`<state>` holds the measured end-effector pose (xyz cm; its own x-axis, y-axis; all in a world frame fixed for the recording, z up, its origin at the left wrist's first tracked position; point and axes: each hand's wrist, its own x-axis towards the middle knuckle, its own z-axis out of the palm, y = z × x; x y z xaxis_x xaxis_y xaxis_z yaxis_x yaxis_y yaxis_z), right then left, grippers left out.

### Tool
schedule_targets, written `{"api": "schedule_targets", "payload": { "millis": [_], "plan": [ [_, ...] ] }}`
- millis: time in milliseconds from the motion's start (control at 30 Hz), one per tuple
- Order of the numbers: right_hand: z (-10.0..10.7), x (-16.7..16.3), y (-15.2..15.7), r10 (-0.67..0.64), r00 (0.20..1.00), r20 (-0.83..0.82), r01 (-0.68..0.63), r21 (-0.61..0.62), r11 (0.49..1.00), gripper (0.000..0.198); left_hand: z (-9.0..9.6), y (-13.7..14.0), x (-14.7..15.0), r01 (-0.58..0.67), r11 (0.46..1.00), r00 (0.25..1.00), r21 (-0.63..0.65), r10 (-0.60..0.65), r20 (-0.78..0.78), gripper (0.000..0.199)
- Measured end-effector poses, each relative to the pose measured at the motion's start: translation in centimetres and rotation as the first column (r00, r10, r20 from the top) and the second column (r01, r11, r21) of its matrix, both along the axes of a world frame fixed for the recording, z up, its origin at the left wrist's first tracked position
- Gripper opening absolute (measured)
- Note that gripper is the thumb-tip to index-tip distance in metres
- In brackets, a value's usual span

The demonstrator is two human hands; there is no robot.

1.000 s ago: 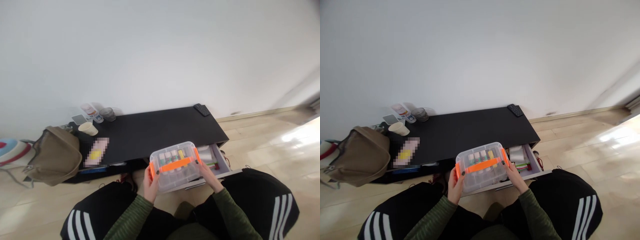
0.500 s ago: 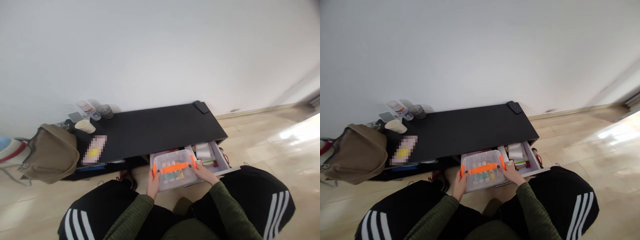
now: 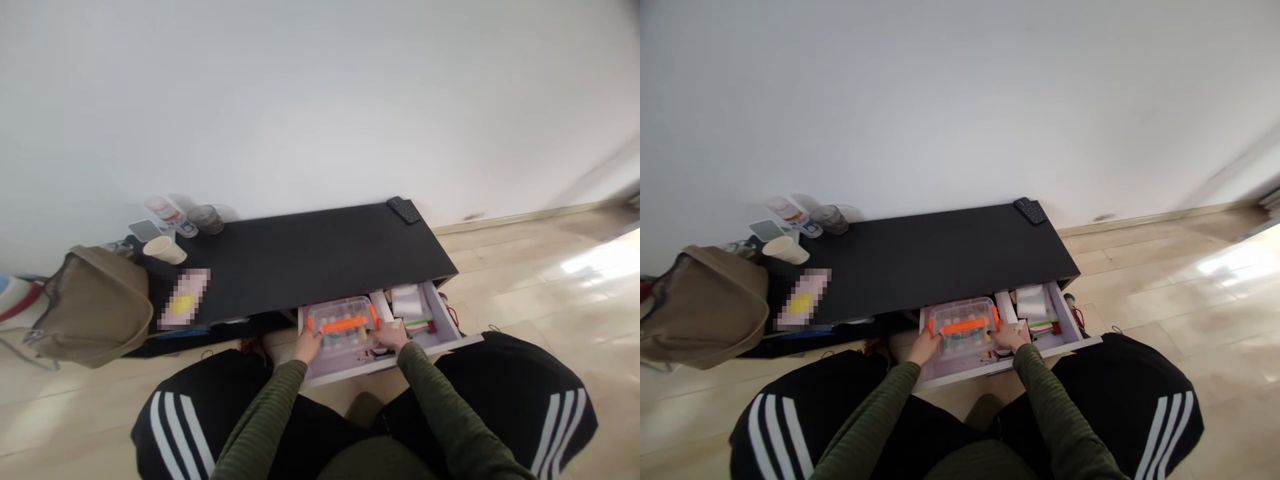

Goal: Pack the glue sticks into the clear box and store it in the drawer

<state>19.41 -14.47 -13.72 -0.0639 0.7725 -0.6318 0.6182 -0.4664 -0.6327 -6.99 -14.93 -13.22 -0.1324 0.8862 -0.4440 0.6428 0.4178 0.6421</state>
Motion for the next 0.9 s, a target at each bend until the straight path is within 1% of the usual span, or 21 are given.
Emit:
{"api": "schedule_targets", "payload": {
  "millis": [67, 100, 133, 200, 233, 267, 300, 333, 367, 400, 433, 467, 500, 533, 633, 733, 800, 900],
  "plan": [
    [0.5, 0.2, -0.1, 0.025, 0.999, 0.027, -0.026, 0.047, 0.999, 0.046, 1.0, -0.1, 0.0, 0.032, 0.998, 0.998, -0.048, -0.034, -0.044, 0.048],
    [0.8, 0.3, -0.2, 0.029, 0.999, 0.045, -0.033, 0.076, 0.997, 0.048, 1.6, -0.2, 0.0, 0.057, 0.998, 0.996, -0.041, -0.060, -0.066, 0.046],
    [1.1, 0.4, -0.4, 0.031, 0.997, 0.066, -0.038, 0.115, 0.993, 0.052, 2.2, -0.4, 0.1, 0.092, 0.996, 0.992, 0.000, -0.091, -0.085, 0.043],
    [1.9, 0.3, -0.9, 0.017, 0.996, 0.092, -0.038, 0.229, 0.973, 0.056, 3.4, -0.8, 0.6, 0.155, 0.976, 0.987, 0.153, -0.144, -0.076, 0.035],
    [2.4, 0.2, -1.4, -0.005, 0.997, 0.081, -0.019, 0.290, 0.957, 0.055, 3.8, -1.1, 1.0, 0.176, 0.961, 0.984, 0.211, -0.175, -0.027, 0.030],
    [2.9, 0.0, -1.9, -0.029, 0.999, 0.045, 0.012, 0.336, 0.942, 0.050, 4.1, -1.5, 1.5, 0.187, 0.957, 0.977, 0.222, -0.205, 0.061, 0.025],
    [3.4, -0.3, -2.6, -0.045, 0.999, -0.013, 0.047, 0.351, 0.935, 0.042, 4.3, -2.0, 2.0, 0.211, 0.963, 0.952, 0.168, -0.242, 0.187, 0.021],
    [3.8, -0.6, -3.3, -0.051, 0.995, -0.085, 0.076, 0.320, 0.944, 0.034, 4.4, -2.5, 2.6, 0.263, 0.963, 0.903, 0.057, -0.266, 0.337, 0.023],
    [4.3, -1.0, -4.1, -0.046, 0.986, -0.160, 0.085, 0.243, 0.966, 0.027, 4.5, -3.0, 3.2, 0.348, 0.934, 0.831, -0.077, -0.270, 0.487, 0.028],
    [4.7, -1.4, -5.0, -0.027, 0.973, -0.228, 0.060, 0.140, 0.988, 0.025, 4.5, -3.5, 3.8, 0.461, 0.866, 0.746, -0.192, -0.261, 0.613, 0.032],
    [5.0, -1.7, -5.7, 0.003, 0.961, -0.277, 0.007, 0.037, 0.999, 0.026, 4.5, -4.0, 4.3, 0.560, 0.786, 0.674, -0.261, -0.249, 0.695, 0.032],
    [5.2, -2.0, -6.4, 0.042, 0.952, -0.302, -0.056, -0.036, 0.998, 0.028, 4.4, -4.3, 4.7, 0.634, 0.715, 0.629, -0.296, -0.253, 0.735, 0.030],
    [5.4, -2.3, -7.0, 0.083, 0.951, -0.298, -0.108, -0.069, 0.992, 0.028, 4.4, -4.6, 5.0, 0.676, 0.669, 0.615, -0.310, -0.279, 0.737, 0.027],
    [5.6, -2.5, -7.4, 0.118, 0.955, -0.272, -0.143, -0.072, 0.987, 0.029, 4.4, -4.8, 5.2, 0.689, 0.653, 0.626, -0.314, -0.318, 0.712, 0.023],
    [5.9, -2.8, -7.6, 0.182, 0.972, -0.146, -0.184, 0.001, 0.983, 0.030, 4.3, -4.8, 5.6, 0.681, 0.670, 0.687, -0.294, -0.445, 0.575, 0.021],
    [6.3, -3.2, -7.0, 0.220, 0.975, -0.015, -0.219, 0.043, 0.975, 0.032, 4.2, -4.5, 5.8, 0.708, 0.658, 0.688, -0.256, -0.560, 0.462, 0.025],
    [6.5, -3.5, -6.5, 0.226, 0.973, 0.055, -0.229, 0.061, 0.971, 0.033, 4.3, -4.3, 6.0, 0.708, 0.666, 0.695, -0.235, -0.596, 0.403, 0.029],
    [6.7, -3.9, -5.7, 0.213, 0.971, 0.108, -0.222, 0.073, 0.972, 0.035, 4.9, -3.8, 6.4, 0.674, 0.716, 0.727, -0.181, -0.597, 0.339, 0.033]
  ]
}}
